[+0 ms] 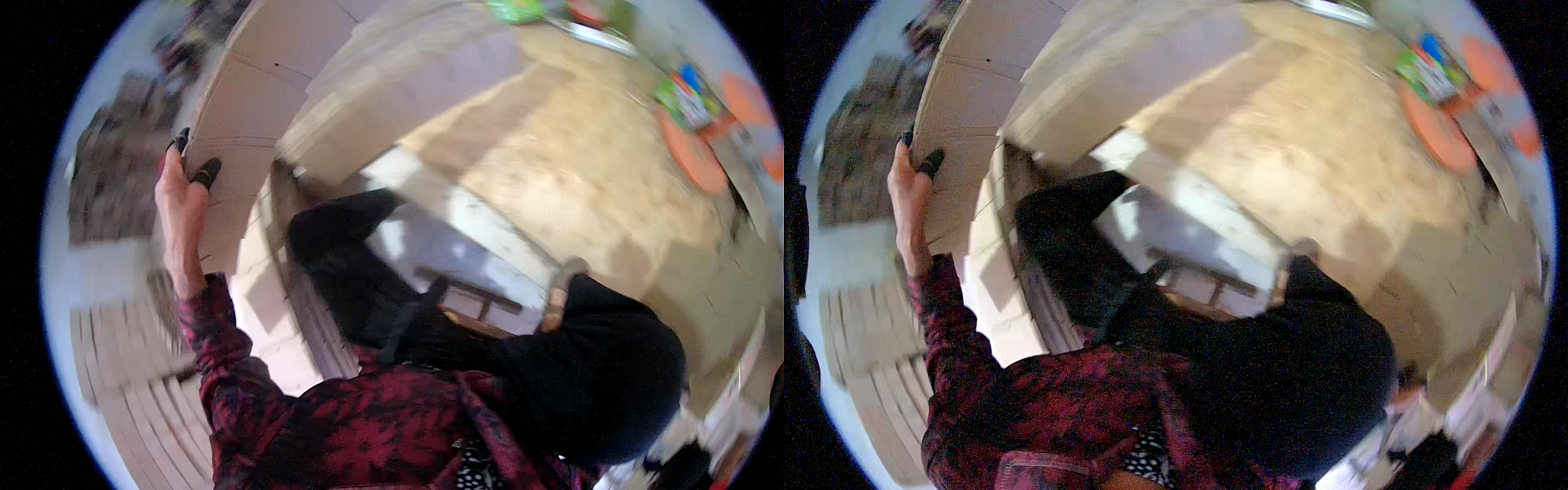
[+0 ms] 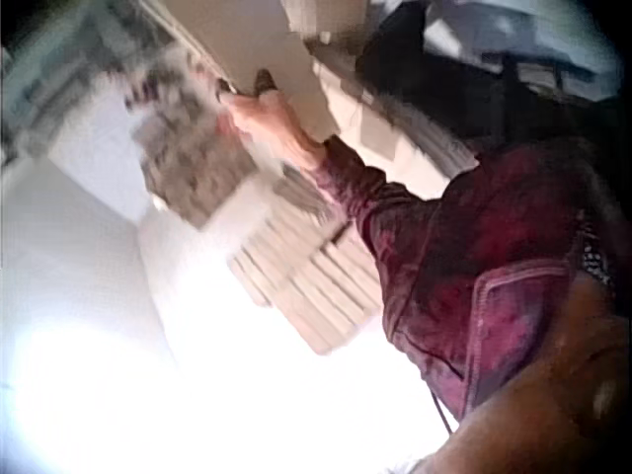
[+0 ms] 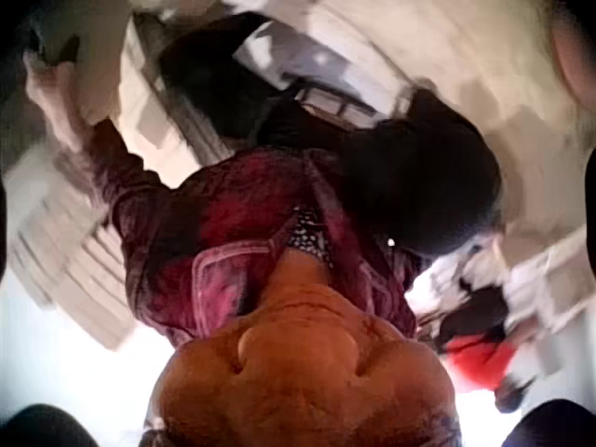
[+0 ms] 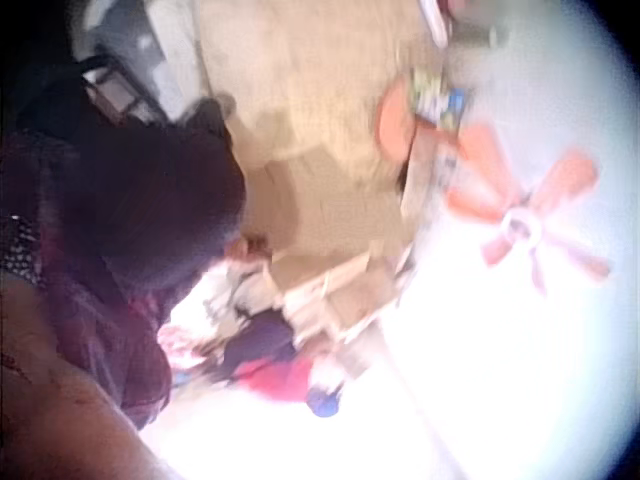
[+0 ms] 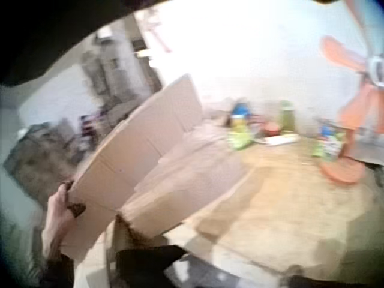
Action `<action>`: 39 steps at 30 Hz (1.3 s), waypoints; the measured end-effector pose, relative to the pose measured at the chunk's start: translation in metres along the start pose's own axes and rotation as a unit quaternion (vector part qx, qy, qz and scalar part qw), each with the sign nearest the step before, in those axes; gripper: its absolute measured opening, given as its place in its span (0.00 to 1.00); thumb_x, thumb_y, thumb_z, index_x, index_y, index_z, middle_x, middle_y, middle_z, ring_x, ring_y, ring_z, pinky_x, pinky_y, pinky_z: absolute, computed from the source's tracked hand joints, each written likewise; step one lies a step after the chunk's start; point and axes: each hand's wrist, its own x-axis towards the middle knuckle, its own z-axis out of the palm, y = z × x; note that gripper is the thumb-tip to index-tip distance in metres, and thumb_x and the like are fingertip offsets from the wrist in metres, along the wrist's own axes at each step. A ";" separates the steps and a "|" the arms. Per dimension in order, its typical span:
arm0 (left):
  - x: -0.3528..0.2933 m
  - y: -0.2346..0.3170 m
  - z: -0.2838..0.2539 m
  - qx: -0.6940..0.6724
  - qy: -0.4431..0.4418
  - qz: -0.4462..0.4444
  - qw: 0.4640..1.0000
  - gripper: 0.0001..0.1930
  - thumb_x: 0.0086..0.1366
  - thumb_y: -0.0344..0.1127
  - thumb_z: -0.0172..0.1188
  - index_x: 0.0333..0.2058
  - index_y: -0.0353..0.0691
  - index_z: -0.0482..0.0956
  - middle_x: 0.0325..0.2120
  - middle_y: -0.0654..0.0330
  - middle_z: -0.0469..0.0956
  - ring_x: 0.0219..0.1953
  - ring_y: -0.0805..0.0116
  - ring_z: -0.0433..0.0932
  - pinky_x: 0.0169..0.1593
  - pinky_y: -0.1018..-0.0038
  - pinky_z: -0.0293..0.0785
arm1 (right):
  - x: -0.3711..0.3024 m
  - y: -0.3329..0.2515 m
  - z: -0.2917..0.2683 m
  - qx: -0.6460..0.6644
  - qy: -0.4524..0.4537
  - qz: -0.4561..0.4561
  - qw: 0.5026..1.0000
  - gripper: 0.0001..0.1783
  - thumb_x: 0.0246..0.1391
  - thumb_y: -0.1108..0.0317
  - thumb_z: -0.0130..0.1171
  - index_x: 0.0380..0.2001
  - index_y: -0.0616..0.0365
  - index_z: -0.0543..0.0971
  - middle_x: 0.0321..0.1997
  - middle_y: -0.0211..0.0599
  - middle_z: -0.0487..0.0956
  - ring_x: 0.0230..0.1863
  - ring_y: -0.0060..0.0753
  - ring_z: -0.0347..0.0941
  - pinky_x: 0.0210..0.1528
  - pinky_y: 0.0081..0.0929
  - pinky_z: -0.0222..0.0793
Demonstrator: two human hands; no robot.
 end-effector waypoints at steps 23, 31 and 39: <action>0.054 -0.017 0.245 -0.159 -0.154 -0.049 0.974 0.17 0.54 0.25 0.59 0.45 0.36 0.75 0.40 0.45 0.78 0.44 0.50 0.77 0.48 0.65 0.72 | 0.235 -0.298 0.051 0.214 -0.132 -0.236 0.939 0.27 0.56 0.78 0.49 0.60 0.63 0.63 0.59 0.44 0.69 0.59 0.35 0.63 0.62 0.30 0.56; 0.104 0.162 0.397 -0.145 0.020 0.315 0.938 0.23 0.45 0.29 0.65 0.43 0.37 0.73 0.46 0.50 0.69 0.50 0.44 0.68 0.47 0.56 0.70 | 0.263 -0.362 0.158 0.445 -0.244 -0.190 0.841 0.34 0.59 0.80 0.45 0.68 0.59 0.51 0.66 0.32 0.60 0.62 0.24 0.57 0.60 0.21 0.56; 0.150 0.150 0.405 0.003 -0.085 0.253 0.964 0.15 0.43 0.30 0.65 0.30 0.38 0.70 0.34 0.52 0.72 0.41 0.47 0.71 0.43 0.56 0.68 | 0.252 -0.366 0.197 0.289 -0.132 -0.266 0.910 0.41 0.52 0.79 0.54 0.67 0.56 0.49 0.26 0.56 0.75 0.26 0.60 0.72 0.28 0.40 0.68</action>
